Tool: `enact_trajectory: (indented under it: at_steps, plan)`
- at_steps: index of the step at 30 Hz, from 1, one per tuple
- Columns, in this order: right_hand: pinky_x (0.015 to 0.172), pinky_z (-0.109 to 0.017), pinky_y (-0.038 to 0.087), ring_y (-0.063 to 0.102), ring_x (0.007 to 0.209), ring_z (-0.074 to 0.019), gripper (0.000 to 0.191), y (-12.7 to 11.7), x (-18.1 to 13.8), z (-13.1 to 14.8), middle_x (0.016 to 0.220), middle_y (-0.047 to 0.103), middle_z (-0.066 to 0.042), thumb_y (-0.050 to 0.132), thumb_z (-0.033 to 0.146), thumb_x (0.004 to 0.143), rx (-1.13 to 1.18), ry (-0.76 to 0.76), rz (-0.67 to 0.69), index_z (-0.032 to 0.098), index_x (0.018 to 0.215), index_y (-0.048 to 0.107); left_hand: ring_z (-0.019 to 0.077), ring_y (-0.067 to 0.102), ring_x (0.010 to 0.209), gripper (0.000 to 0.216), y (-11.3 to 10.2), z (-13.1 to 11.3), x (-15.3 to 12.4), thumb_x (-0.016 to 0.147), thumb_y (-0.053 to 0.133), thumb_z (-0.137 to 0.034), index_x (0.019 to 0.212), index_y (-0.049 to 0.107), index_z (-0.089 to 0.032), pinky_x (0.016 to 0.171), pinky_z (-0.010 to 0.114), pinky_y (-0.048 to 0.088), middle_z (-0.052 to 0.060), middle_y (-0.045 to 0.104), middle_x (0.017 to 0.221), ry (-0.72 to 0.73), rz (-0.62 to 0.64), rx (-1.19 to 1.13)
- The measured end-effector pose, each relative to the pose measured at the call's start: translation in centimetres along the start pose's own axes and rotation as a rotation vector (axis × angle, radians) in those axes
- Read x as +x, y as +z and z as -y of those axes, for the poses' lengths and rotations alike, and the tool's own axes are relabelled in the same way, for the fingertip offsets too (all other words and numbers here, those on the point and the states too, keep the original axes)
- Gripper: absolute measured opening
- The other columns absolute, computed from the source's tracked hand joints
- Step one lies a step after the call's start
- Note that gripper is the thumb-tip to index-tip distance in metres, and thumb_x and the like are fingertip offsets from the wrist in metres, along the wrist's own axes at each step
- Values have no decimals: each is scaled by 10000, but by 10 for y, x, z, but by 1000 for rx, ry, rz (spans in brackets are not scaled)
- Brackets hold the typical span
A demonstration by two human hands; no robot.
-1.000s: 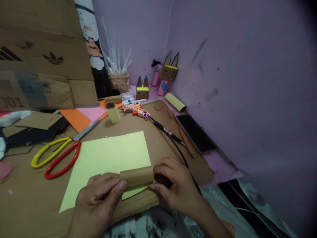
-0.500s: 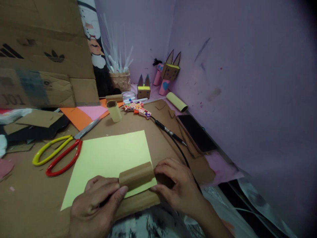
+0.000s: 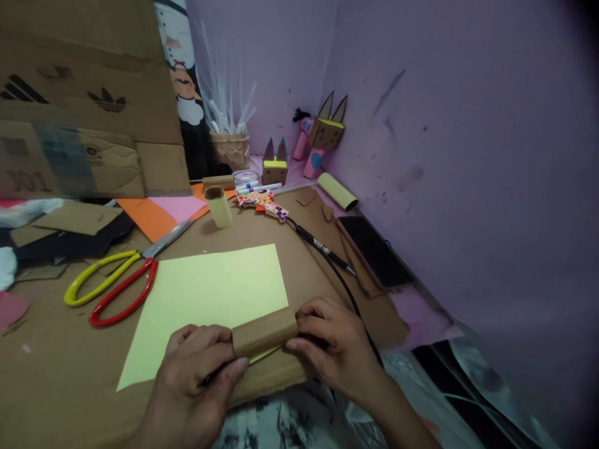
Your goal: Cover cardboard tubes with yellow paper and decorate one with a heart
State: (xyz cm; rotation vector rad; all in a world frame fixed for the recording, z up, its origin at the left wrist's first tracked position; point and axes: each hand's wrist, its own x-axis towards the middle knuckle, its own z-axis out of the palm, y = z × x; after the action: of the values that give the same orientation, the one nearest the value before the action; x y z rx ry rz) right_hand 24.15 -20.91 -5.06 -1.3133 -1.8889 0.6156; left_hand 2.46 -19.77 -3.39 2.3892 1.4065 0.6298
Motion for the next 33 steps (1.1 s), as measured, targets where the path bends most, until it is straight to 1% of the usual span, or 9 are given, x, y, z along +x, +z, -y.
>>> enact_trajectory:
  at_steps: [3,6,10,14,16,19,24,28,33]
  plan:
    - [632,-277,398,545,727,-160,99,0,0,0,759,602,-25,614,213,794,-6,-1,12,189,702,641,165,592,741,111,-4,3,1,737,589,-255,634,630,-262,692,295,443,-31,649,761,44,55,-3]
    - [626,-277,399,544,718,-160,114,0,1,-1,742,606,-24,595,190,805,-11,5,17,191,700,640,194,578,804,12,-7,6,0,698,613,-241,705,602,-239,696,304,453,3,643,839,100,74,13]
    - [612,-277,389,534,704,-159,147,0,1,0,744,588,-28,547,190,829,-4,13,21,184,699,616,175,559,824,90,-6,9,-2,756,549,-174,816,592,-225,702,268,460,20,621,858,151,18,-8]
    - [605,-281,360,517,699,-157,179,0,-2,4,731,549,-27,484,188,854,1,27,41,176,693,561,151,557,793,77,-5,8,-4,785,537,-157,769,593,-206,683,229,459,23,606,802,171,-1,-61]
    - [617,-291,347,509,704,-162,178,1,-4,8,722,535,-26,466,186,855,-6,28,39,175,691,533,145,560,755,84,-6,7,-3,789,538,-186,722,585,-203,657,221,460,17,603,761,129,3,-81]
    - [631,-302,330,499,711,-169,159,2,-7,14,725,532,-26,455,179,849,-8,46,18,175,698,503,144,559,700,138,-8,4,-1,795,522,-242,669,564,-207,612,223,454,3,603,702,10,14,-114]
    - [601,-295,297,473,672,-171,183,8,-8,18,684,511,-17,521,266,830,-26,96,-32,177,675,481,148,528,620,203,-8,-2,6,782,490,-308,606,541,-219,550,242,406,-22,567,606,-172,71,-168]
    - [607,-287,287,475,665,-158,213,14,-8,17,660,511,-7,489,215,853,-53,98,-115,176,645,462,157,521,631,216,-7,-3,9,762,507,-340,586,561,-227,580,258,388,-27,567,594,-298,102,-201]
    - [601,-286,275,461,666,-161,217,14,-8,15,668,497,-11,471,221,862,-89,90,-82,176,651,448,162,535,641,231,-8,1,8,739,544,-397,584,589,-231,590,262,396,-24,587,610,-382,157,-219]
